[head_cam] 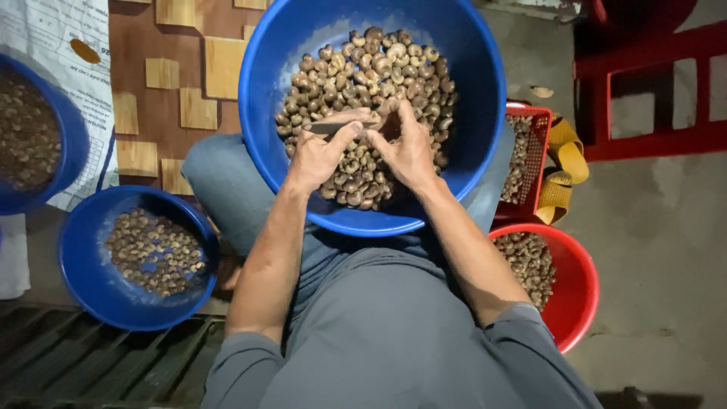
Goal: Manually processing and cleaning nuts one by one using a small metal tool and sorting them into different bowls.
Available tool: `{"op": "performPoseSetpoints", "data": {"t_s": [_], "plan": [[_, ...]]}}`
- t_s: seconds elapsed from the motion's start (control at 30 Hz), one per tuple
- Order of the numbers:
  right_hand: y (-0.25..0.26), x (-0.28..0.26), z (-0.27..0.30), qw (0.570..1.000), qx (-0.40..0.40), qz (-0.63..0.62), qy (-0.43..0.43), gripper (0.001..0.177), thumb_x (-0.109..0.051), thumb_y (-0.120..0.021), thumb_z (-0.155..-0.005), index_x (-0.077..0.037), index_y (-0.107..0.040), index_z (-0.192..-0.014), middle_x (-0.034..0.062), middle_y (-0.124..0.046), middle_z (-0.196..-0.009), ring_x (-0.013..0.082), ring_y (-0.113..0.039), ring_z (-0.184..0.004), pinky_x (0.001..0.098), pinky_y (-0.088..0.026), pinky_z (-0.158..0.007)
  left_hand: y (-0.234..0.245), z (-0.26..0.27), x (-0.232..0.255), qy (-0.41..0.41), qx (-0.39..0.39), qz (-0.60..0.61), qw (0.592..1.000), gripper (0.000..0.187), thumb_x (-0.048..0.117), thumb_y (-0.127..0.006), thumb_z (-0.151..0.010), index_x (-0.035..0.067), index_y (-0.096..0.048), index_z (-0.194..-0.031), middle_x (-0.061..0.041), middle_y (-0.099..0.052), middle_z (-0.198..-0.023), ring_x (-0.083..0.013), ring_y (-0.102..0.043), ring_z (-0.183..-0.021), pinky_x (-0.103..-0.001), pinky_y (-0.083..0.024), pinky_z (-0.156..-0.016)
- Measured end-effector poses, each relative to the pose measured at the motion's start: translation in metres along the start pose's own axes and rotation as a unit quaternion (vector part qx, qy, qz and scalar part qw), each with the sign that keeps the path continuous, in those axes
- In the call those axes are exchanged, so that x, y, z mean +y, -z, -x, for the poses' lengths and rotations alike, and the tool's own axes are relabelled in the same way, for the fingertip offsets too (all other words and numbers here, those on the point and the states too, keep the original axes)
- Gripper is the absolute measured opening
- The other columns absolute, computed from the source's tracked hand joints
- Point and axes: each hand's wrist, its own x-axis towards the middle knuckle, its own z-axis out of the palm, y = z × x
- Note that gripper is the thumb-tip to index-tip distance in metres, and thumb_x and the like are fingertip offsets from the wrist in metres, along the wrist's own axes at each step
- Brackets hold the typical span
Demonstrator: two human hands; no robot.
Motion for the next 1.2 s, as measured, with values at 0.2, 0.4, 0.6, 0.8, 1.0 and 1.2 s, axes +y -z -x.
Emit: {"op": "performPoseSetpoints", "data": {"t_s": [0.2,0.4,0.6,0.8,1.0,1.2], "plan": [[-0.005,0.001,0.0,1.0,0.007,0.003,-0.023,0.04,-0.019,-0.089,-0.089,-0.007,-0.061,-0.115,0.0148,-0.077,-0.091,0.0302,-0.076,-0.079,0.0405,-0.06,-0.067,-0.002,-0.001,0.007,0.025,0.022,0.068,0.997,0.02,0.016,-0.066,-0.106,0.002,-0.074,-0.118,-0.021,-0.075,-0.112,-0.0298,-0.073,-0.101,-0.046,-0.063,-0.088],[0.0,0.018,0.003,0.991,-0.066,-0.087,-0.078,0.035,-0.016,-0.077,-0.1,-0.004,-0.055,-0.124,0.0203,-0.076,-0.106,0.0295,-0.076,-0.092,0.0419,-0.062,-0.075,-0.001,0.002,0.001,0.007,0.019,-0.012,1.0,0.019,0.016,-0.069,-0.104,0.004,-0.077,-0.117,-0.018,-0.076,-0.112,-0.0285,-0.069,-0.112,-0.046,-0.059,-0.095],[-0.003,0.034,-0.003,0.915,-0.08,-0.349,-0.188,0.038,-0.006,-0.064,-0.101,0.001,-0.046,-0.133,0.0158,-0.072,-0.109,0.0224,-0.077,-0.084,0.037,-0.069,-0.073,-0.007,-0.002,-0.007,-0.049,0.0,0.002,0.999,0.018,0.013,-0.069,-0.104,0.003,-0.076,-0.117,-0.02,-0.074,-0.118,-0.0335,-0.064,-0.122,-0.052,-0.052,-0.106],[0.001,0.023,-0.005,0.898,-0.077,-0.383,-0.204,0.035,-0.01,-0.061,-0.103,0.001,-0.049,-0.134,0.0145,-0.071,-0.116,0.0239,-0.078,-0.091,0.0424,-0.069,-0.079,-0.001,-0.001,0.003,-0.016,0.006,-0.001,1.0,0.021,0.015,-0.067,-0.105,0.003,-0.075,-0.119,-0.02,-0.074,-0.118,-0.0287,-0.068,-0.114,-0.046,-0.059,-0.097],[-0.002,0.023,-0.003,0.909,-0.08,-0.366,-0.184,0.035,-0.012,-0.063,-0.104,0.003,-0.052,-0.134,0.0143,-0.074,-0.115,0.0209,-0.078,-0.092,0.0374,-0.069,-0.078,-0.004,-0.004,-0.015,-0.022,0.013,0.079,0.997,0.021,0.011,-0.066,-0.106,-0.003,-0.072,-0.12,-0.023,-0.07,-0.123,-0.0303,-0.071,-0.109,-0.045,-0.064,-0.088],[-0.002,0.026,-0.004,0.925,-0.053,-0.337,-0.166,0.03,-0.01,-0.069,-0.102,0.006,-0.058,-0.125,0.0186,-0.076,-0.101,0.0213,-0.078,-0.085,0.0349,-0.068,-0.071,-0.004,-0.005,-0.009,-0.047,0.019,0.051,0.997,0.018,0.011,-0.068,-0.104,0.0,-0.075,-0.117,-0.024,-0.071,-0.122,-0.0347,-0.07,-0.109,-0.049,-0.062,-0.09]]}}
